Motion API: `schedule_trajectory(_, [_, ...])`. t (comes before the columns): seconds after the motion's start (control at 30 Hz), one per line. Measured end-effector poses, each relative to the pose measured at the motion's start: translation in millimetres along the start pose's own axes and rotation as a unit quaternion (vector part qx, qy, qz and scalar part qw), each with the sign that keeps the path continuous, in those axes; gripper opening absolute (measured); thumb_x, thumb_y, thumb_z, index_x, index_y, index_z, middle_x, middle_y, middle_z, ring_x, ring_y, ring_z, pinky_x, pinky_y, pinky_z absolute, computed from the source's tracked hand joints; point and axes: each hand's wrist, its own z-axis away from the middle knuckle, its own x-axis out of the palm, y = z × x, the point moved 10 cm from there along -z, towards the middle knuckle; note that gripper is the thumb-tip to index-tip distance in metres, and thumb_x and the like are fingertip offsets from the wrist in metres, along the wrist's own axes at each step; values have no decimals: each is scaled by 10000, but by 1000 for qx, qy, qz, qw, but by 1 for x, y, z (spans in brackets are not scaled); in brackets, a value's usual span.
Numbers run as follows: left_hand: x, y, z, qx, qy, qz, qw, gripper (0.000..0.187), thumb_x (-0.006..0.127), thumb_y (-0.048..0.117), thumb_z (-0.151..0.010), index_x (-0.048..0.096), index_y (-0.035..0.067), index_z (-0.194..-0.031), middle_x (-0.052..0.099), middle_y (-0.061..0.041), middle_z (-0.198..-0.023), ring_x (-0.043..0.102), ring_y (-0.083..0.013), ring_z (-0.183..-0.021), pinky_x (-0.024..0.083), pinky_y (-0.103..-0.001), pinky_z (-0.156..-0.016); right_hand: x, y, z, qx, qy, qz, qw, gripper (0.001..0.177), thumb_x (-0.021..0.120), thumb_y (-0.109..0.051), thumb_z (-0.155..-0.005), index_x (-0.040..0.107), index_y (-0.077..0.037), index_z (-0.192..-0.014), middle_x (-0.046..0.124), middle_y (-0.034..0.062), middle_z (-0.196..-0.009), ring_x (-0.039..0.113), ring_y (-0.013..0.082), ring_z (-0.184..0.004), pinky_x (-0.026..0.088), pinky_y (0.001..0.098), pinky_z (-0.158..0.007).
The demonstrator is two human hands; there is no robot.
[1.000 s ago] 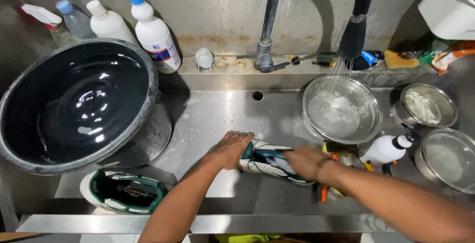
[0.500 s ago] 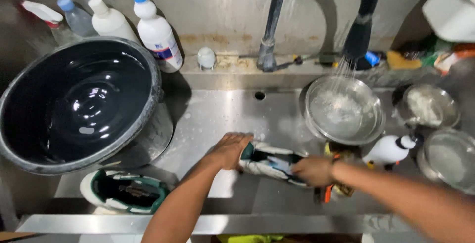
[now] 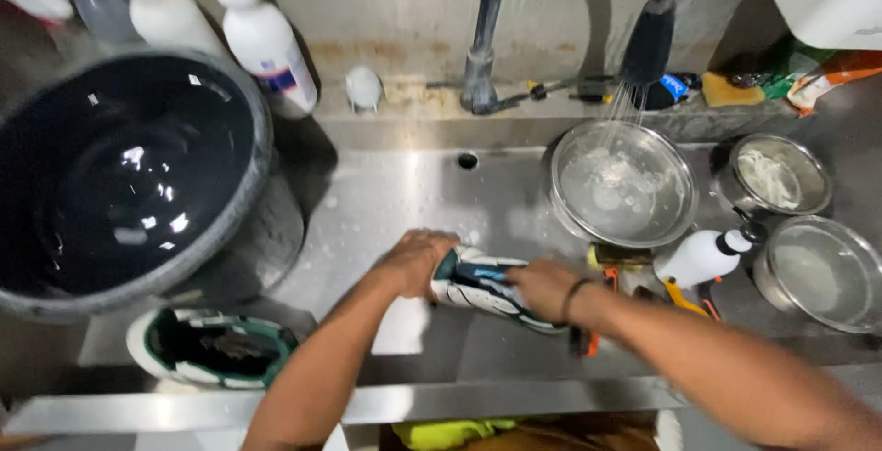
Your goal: The person cleans a pair of white and green sneakers in a stainless steel sink, using a sponge, a brush, and a cloth while rinsing them under running water.
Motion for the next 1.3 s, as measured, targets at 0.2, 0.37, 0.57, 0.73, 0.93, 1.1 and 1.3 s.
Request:
schedule_trajectory(0.2, [17,-20,-23,20,14,15,1000,1127,966,338,-621,380,121,-1560,507,-167,-1527,389,-369,-1479,212,-522,-1262,-2,51,49,-2,-12,71,997,259,539,-166,-919,770,-229,-1019,794,39,-902,777,227,-914,619,356,-760])
schedule_trajectory(0.37, [4,-14,2,-10,1,-19,1000,1102,962,304,-648,365,186,-1567,483,-119,-1554,357,-321,-1502,191,-492,-1270,-4,-25,7,-57,39,-58,996,326,478,-120,-928,730,-142,-1133,775,151,-922,754,352,-954,608,436,-793])
schedule_trajectory(0.57, [17,-16,1,-20,-20,-21,999,1099,926,338,-717,286,185,-1598,409,-129,-1606,288,-316,-1537,138,-483,-1281,4,35,41,-15,-20,85,996,243,554,-208,-916,775,-292,-972,787,16,-838,779,223,-878,618,341,-761])
schedule_trajectory(0.73, [2,-16,10,-51,-10,-27,998,1102,927,343,-706,293,192,-1594,427,-90,-1605,289,-271,-1540,116,-448,-1288,13,21,-8,-36,42,-13,998,299,531,-186,-968,742,-180,-1181,787,92,-931,775,276,-841,618,365,-692])
schedule_trajectory(0.93, [11,-22,3,-47,-1,-42,998,1126,931,300,-713,251,220,-1606,420,-86,-1604,286,-265,-1539,102,-450,-1280,-21,7,35,-15,-37,159,986,301,474,-246,-982,771,-267,-1028,794,30,-968,760,243,-981,602,385,-838])
schedule_trajectory(1.1, [16,-42,22,-102,-14,-73,992,1098,864,359,-794,181,186,-1636,392,-127,-1623,309,-289,-1528,144,-455,-1269,2,6,17,-88,-22,42,995,335,507,-175,-967,726,-133,-1217,761,195,-1043,728,388,-1016,599,478,-844])
schedule_trajectory(1.3, [17,-53,75,-252,18,-75,965,1123,697,527,-921,-28,59,-1639,400,-233,-1581,373,-392,-1482,232,-506,-1234,-169,71,155,140,140,-133,971,416,522,-246,-945,746,-234,-1295,780,217,-1178,711,432,-1141,555,539,-1010])
